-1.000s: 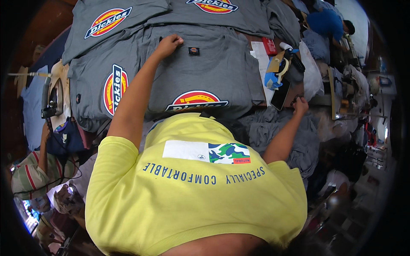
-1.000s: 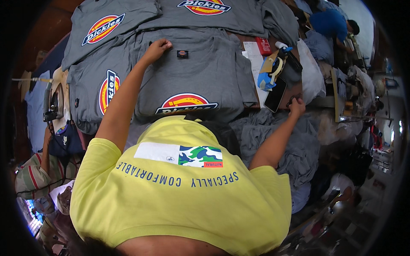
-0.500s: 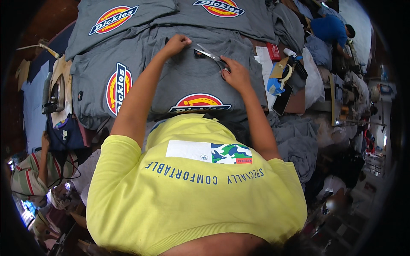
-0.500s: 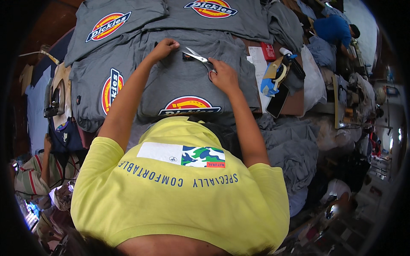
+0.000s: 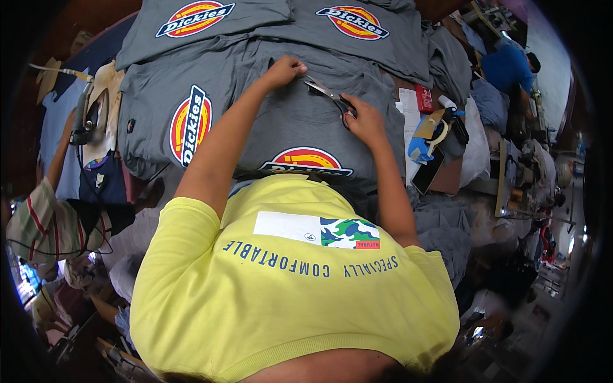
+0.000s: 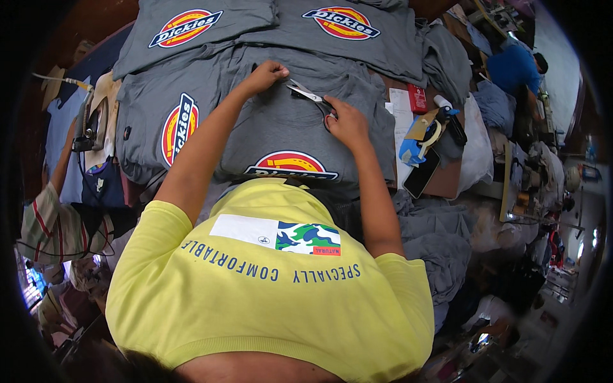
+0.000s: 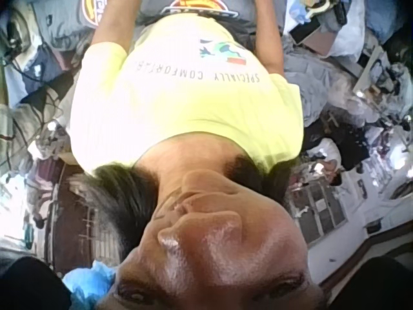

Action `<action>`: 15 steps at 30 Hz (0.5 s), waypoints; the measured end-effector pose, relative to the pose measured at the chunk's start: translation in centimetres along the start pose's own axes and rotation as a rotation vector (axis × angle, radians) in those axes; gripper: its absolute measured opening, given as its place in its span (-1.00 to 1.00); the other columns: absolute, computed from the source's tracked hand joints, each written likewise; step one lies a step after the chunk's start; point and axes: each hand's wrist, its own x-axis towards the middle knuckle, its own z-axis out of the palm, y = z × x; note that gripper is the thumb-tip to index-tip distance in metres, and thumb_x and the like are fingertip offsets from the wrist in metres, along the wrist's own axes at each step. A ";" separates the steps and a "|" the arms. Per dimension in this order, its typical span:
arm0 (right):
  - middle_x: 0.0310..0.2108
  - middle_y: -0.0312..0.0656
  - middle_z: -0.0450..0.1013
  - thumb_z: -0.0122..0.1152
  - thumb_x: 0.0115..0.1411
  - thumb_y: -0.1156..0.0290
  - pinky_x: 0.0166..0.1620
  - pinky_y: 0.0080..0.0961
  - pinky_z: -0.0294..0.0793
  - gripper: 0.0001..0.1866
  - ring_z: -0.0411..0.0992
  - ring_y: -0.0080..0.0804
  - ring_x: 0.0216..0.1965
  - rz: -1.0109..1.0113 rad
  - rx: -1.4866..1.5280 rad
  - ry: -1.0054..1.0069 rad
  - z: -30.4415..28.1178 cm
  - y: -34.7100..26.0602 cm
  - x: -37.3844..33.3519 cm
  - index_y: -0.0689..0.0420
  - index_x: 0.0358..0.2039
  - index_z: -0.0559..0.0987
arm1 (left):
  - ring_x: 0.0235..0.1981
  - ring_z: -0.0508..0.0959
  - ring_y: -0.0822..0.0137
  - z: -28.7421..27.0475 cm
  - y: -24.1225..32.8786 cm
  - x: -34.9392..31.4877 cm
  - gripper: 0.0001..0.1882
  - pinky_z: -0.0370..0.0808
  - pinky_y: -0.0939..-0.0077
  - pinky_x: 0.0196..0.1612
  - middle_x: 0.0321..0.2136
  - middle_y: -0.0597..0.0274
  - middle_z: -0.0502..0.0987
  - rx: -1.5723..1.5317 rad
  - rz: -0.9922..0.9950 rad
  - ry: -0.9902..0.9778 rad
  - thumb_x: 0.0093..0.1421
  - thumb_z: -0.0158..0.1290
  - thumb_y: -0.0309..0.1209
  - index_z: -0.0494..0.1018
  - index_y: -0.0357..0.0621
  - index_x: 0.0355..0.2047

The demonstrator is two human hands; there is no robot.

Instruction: The person folds several t-shirts, smoothing each garment and trimming loose threads using shears before stacking them on a table.

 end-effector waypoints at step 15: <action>-0.36 -0.11 0.46 0.10 -0.06 0.43 -0.30 -0.38 0.40 -0.54 0.45 -0.23 -0.36 -0.119 -0.061 0.028 1.7 0.1 2.1 -0.05 -0.07 0.42 | -0.45 0.38 0.54 0.4 -0.4 0.3 -0.76 0.31 0.62 -0.34 -0.53 0.35 0.45 -0.052 0.034 0.026 0.11 0.03 -0.30 0.46 -0.26 -0.38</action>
